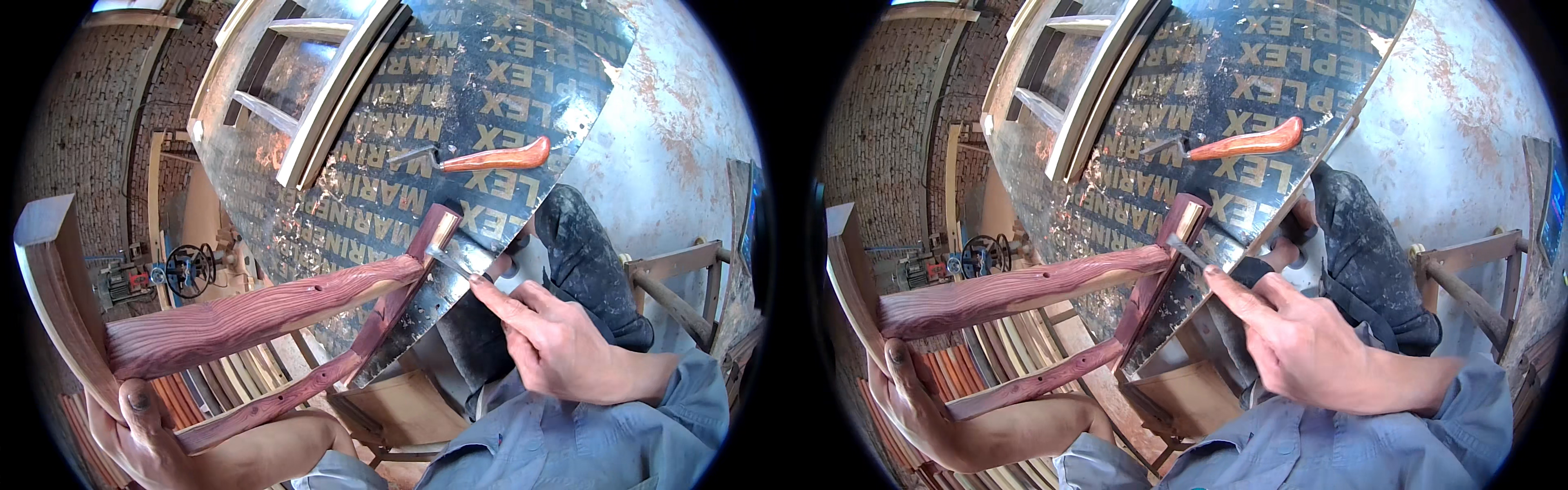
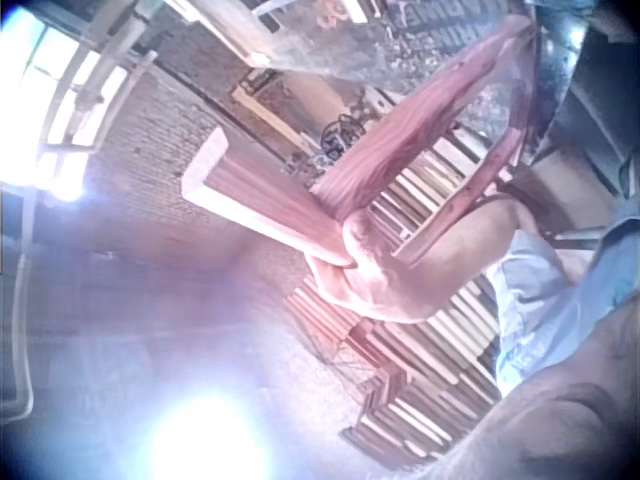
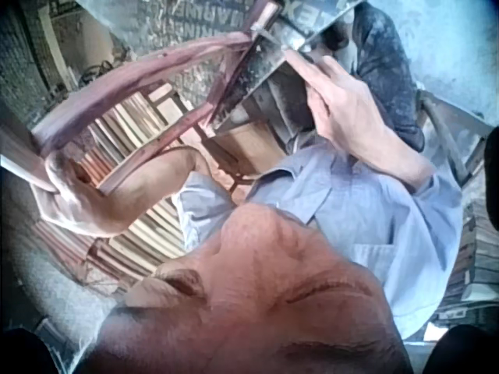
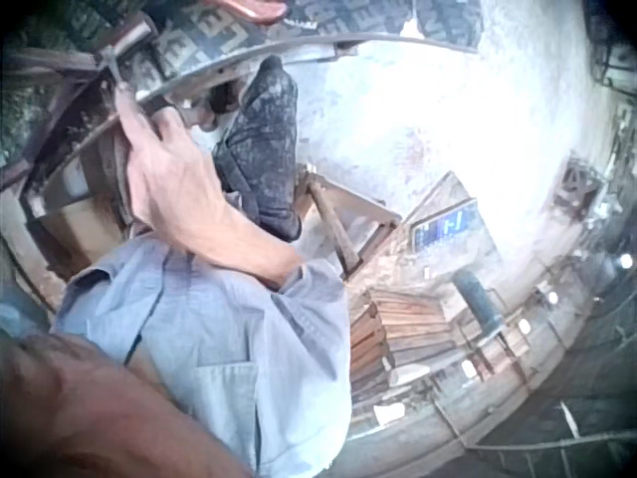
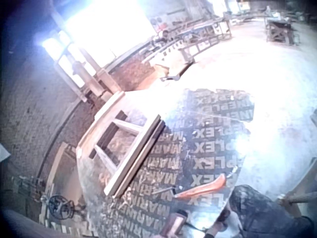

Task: The person uses a chisel to carve and shape the joints of wooden chair frames. They repeatedly reposition the frames and remove wood shavings to refine the fit of the components.

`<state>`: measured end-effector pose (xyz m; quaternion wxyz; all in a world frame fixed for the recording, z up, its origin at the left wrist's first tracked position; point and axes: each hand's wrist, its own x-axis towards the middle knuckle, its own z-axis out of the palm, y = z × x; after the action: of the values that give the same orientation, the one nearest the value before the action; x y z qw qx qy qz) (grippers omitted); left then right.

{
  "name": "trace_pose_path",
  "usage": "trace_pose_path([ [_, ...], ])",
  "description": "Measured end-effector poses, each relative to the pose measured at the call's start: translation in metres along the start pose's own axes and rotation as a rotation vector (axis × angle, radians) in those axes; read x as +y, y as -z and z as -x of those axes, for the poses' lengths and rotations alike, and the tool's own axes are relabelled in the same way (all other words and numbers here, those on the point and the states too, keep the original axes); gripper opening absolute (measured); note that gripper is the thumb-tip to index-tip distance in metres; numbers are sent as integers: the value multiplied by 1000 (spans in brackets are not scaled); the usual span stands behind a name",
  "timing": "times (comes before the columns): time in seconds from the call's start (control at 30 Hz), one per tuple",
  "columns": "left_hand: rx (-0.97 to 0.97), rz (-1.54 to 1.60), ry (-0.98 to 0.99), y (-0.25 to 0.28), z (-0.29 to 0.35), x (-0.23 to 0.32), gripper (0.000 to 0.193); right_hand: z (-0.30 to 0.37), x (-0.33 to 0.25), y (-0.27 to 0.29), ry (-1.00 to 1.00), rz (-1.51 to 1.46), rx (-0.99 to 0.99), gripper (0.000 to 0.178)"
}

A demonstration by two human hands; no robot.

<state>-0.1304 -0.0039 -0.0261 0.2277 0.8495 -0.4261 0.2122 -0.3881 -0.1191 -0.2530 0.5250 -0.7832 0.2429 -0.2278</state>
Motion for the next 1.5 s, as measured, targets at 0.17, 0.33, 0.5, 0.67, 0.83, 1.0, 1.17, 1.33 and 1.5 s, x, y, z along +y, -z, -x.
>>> trace_pose_path([
  [0.17, -18, 1, 28, 0, 3, -3, 63, 4, 2, -9, 86, 304, -34, 70],
  [0.33, -50, 4, 47, -10, 8, -3, 63, 5, 5, -14, 92, 395, -16, 66],
  [0.5, -73, 13, 66, -15, 11, -5, 63, 6, 0, -17, 61, 468, -25, 64],
  [0.67, -69, 11, 71, -12, 10, -6, 63, -4, 5, -23, 98, 434, 25, 64],
  [0.83, -72, 8, 84, -11, 12, -8, 62, 3, 0, -16, 81, 458, -20, 65],
  [1.0, -69, 38, 81, -16, 11, -10, 62, 7, 3, -16, 58, 459, -11, 66],
  [1.17, -36, 18, 77, -4, 13, -8, 63, 2, 0, -21, 81, 434, 14, 65],
  [1.33, -16, 23, 73, -3, 13, -12, 63, -3, 7, -23, 97, 435, 33, 63],
  [1.5, -13, 9, 75, 1, 12, -9, 63, -12, 6, -25, 110, 425, 21, 60],
])
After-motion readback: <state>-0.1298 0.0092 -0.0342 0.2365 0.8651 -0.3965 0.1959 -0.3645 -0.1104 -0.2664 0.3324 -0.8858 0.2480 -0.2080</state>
